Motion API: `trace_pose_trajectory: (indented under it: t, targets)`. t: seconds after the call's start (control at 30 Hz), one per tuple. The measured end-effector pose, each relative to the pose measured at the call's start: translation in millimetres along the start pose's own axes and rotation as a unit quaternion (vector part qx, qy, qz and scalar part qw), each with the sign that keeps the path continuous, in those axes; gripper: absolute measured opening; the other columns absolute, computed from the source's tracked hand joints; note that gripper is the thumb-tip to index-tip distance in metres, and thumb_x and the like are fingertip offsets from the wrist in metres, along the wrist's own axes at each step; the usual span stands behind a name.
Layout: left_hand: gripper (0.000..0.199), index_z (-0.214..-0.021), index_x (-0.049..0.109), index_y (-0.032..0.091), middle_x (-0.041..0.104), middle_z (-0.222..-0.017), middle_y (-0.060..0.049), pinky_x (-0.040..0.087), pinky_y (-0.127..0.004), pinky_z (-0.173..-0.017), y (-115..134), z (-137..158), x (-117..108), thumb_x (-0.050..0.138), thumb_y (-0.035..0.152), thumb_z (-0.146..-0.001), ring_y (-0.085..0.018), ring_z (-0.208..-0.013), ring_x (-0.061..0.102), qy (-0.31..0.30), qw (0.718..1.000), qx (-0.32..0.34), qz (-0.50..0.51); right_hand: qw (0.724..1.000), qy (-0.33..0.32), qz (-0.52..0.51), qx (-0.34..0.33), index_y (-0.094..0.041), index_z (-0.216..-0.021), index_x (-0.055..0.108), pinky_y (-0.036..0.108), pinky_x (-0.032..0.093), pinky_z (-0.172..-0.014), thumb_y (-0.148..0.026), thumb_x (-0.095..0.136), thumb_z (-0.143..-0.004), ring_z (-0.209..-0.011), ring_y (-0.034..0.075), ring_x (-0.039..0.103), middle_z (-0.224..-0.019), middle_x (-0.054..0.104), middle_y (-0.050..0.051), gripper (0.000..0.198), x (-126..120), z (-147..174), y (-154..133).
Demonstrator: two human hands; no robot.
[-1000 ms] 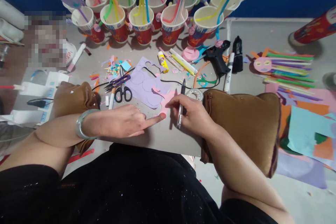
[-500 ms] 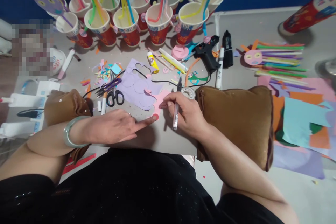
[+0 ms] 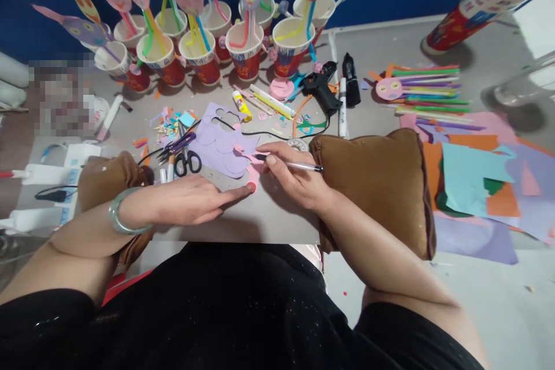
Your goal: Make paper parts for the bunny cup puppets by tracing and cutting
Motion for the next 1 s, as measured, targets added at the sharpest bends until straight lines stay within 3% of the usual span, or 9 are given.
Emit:
trace_pose_trajectory:
  t: [0.17, 0.3, 0.37, 0.57, 0.67, 0.77, 1.0]
  targets:
    - [0.065, -0.157, 0.032, 0.009, 0.062, -0.066, 0.001, 0.034, -0.027, -0.054, -1, 1, -5, 0.042, 0.013, -0.093, -0.015, -0.053, 0.052, 0.010, 1.000, 0.008, 0.013, 0.996, 0.068, 0.064, -0.007, -0.023, -0.100, 0.071, 0.040, 0.061, -0.074, -0.031, 0.063, -0.093, -0.076, 0.023, 0.073, -0.088, 0.076, 0.006, 0.013, -2, -1, 0]
    - [0.069, -0.158, 0.029, 0.008, 0.064, -0.069, -0.001, 0.033, -0.028, -0.053, -2, 0, -5, 0.043, 0.013, -0.091, -0.016, -0.056, 0.054, 0.008, 1.000, 0.013, -0.010, 0.985, 0.170, 0.039, -0.007, -0.026, -0.100, 0.068, 0.040, 0.060, -0.066, -0.030, 0.062, -0.093, -0.071, 0.023, 0.072, -0.083, 0.074, 0.004, 0.010, -10, 10, 0]
    - [0.070, -0.159, 0.029, 0.008, 0.065, -0.070, -0.001, 0.034, -0.028, -0.053, -2, 0, -4, 0.043, 0.013, -0.090, -0.016, -0.057, 0.053, 0.002, 1.000, 0.012, -0.017, 0.981, 0.190, 0.036, -0.021, -0.027, -0.101, 0.066, 0.039, 0.059, -0.062, -0.030, 0.062, -0.094, -0.068, 0.023, 0.072, -0.080, 0.073, 0.004, 0.009, -13, 21, -8]
    - [0.066, -0.156, 0.035, 0.015, 0.069, -0.080, -0.002, 0.039, -0.026, -0.060, -7, 2, -1, 0.046, 0.013, -0.091, -0.016, -0.064, 0.057, 0.021, 1.000, 0.018, -0.002, 0.968, 0.081, 0.176, -0.160, -0.028, -0.102, 0.061, 0.030, 0.054, -0.054, -0.019, 0.064, -0.090, -0.059, 0.017, 0.068, -0.078, 0.074, 0.001, 0.016, 9, 57, -49]
    - [0.062, -0.156, 0.039, 0.018, 0.072, -0.088, -0.005, 0.040, -0.027, -0.062, -11, 2, 0, 0.046, 0.014, -0.094, -0.017, -0.069, 0.060, 0.046, 0.999, 0.016, 0.012, 0.959, 0.016, 0.195, -0.206, -0.025, -0.108, 0.058, 0.028, 0.055, -0.055, -0.014, 0.059, -0.091, -0.061, 0.015, 0.067, -0.077, 0.072, 0.001, 0.020, 32, 67, -55]
    - [0.061, -0.154, 0.043, 0.021, 0.074, -0.091, -0.006, 0.039, -0.027, -0.061, -12, -2, 1, 0.047, 0.015, -0.094, -0.016, -0.068, 0.060, 0.027, 0.999, -0.003, 0.023, 0.945, -0.034, 0.231, -0.228, -0.021, -0.109, 0.058, 0.028, 0.054, -0.056, -0.010, 0.054, -0.092, -0.064, 0.016, 0.067, -0.078, 0.070, 0.003, 0.021, 53, 71, -53]
    - [0.062, -0.153, 0.044, 0.022, 0.075, -0.102, -0.009, 0.043, -0.028, -0.067, -13, -6, -1, 0.051, 0.015, -0.092, -0.019, -0.079, 0.065, 0.008, 0.999, -0.015, 0.036, 0.925, -0.004, 0.322, -0.203, -0.019, -0.109, 0.062, 0.031, 0.054, -0.061, -0.014, 0.052, -0.094, -0.065, 0.018, 0.064, -0.080, 0.068, 0.006, 0.018, 75, 72, -50]
Point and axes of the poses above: each hand's wrist, its own z-axis away from the middle knuckle, its own x-axis out of the palm, y = z × x, the point moved 4 cm from there along -z, towards the middle knuckle
